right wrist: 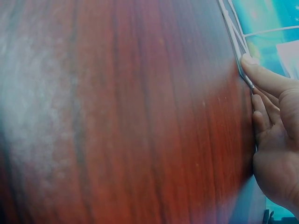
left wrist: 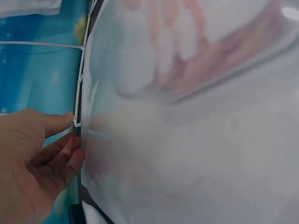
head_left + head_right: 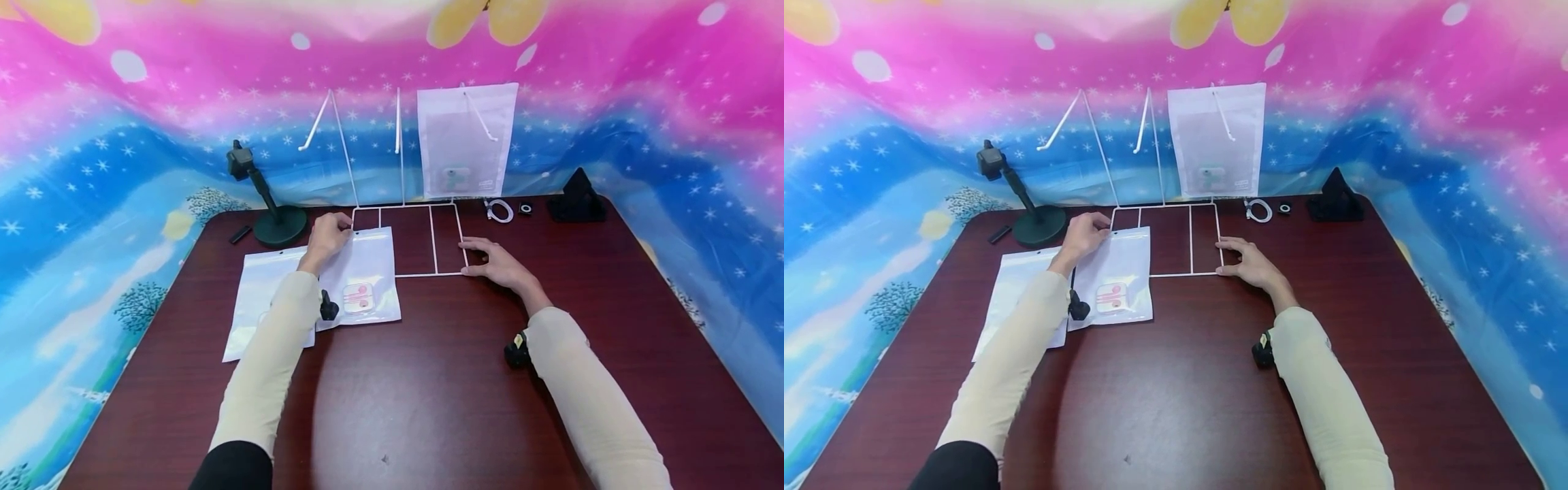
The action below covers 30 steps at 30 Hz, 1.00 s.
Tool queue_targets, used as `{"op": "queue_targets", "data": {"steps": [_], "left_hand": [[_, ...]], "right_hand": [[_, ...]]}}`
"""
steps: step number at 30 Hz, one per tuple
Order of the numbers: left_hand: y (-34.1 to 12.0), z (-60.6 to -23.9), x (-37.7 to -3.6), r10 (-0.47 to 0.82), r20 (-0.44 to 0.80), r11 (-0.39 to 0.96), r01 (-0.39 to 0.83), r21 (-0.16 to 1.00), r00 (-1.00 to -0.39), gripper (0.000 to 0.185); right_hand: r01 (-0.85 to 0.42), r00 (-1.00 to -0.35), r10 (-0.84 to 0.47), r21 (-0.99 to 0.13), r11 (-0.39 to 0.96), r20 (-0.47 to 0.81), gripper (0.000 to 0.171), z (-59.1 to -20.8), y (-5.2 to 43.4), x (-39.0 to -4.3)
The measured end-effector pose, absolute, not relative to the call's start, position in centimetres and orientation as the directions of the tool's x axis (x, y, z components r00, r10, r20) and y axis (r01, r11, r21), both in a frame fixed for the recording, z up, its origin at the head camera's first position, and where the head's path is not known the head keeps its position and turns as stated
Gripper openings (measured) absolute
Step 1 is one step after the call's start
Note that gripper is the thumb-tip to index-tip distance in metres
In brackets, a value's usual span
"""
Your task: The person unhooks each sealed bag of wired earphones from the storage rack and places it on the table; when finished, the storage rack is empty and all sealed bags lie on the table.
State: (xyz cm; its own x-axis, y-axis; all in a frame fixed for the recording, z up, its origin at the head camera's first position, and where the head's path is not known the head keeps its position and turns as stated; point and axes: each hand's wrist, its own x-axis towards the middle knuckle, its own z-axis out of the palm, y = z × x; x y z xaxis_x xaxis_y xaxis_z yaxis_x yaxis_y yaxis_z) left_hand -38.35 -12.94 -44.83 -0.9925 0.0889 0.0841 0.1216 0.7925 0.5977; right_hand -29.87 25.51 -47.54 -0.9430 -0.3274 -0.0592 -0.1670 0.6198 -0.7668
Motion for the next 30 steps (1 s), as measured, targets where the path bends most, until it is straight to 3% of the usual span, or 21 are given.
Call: {"op": "queue_targets", "data": {"steps": [14, 24, 30], "left_hand": [[-13.6, -46.6, -37.6, 0.124, 0.086, 0.747, 0.15, 0.647, -0.989, 0.026], [-13.5, -47.1, -36.9, 0.086, 0.044, 0.721, 0.093, 0.687, -0.995, 0.027], [-13.4, -46.5, -37.1, 0.079, 0.021, 0.728, 0.072, 0.682, -0.997, 0.031]], "right_hand": [[-0.168, -0.944, -0.327, -0.781, 0.602, -0.05, 0.065, -47.5, 25.5, -29.8], [-0.175, -0.95, -0.311, -0.78, 0.601, -0.026, 0.062, -47.9, 25.3, -29.4], [-0.128, -0.969, -0.246, -0.85, 0.511, -0.002, 0.057, -47.6, 25.5, -29.8]]}}
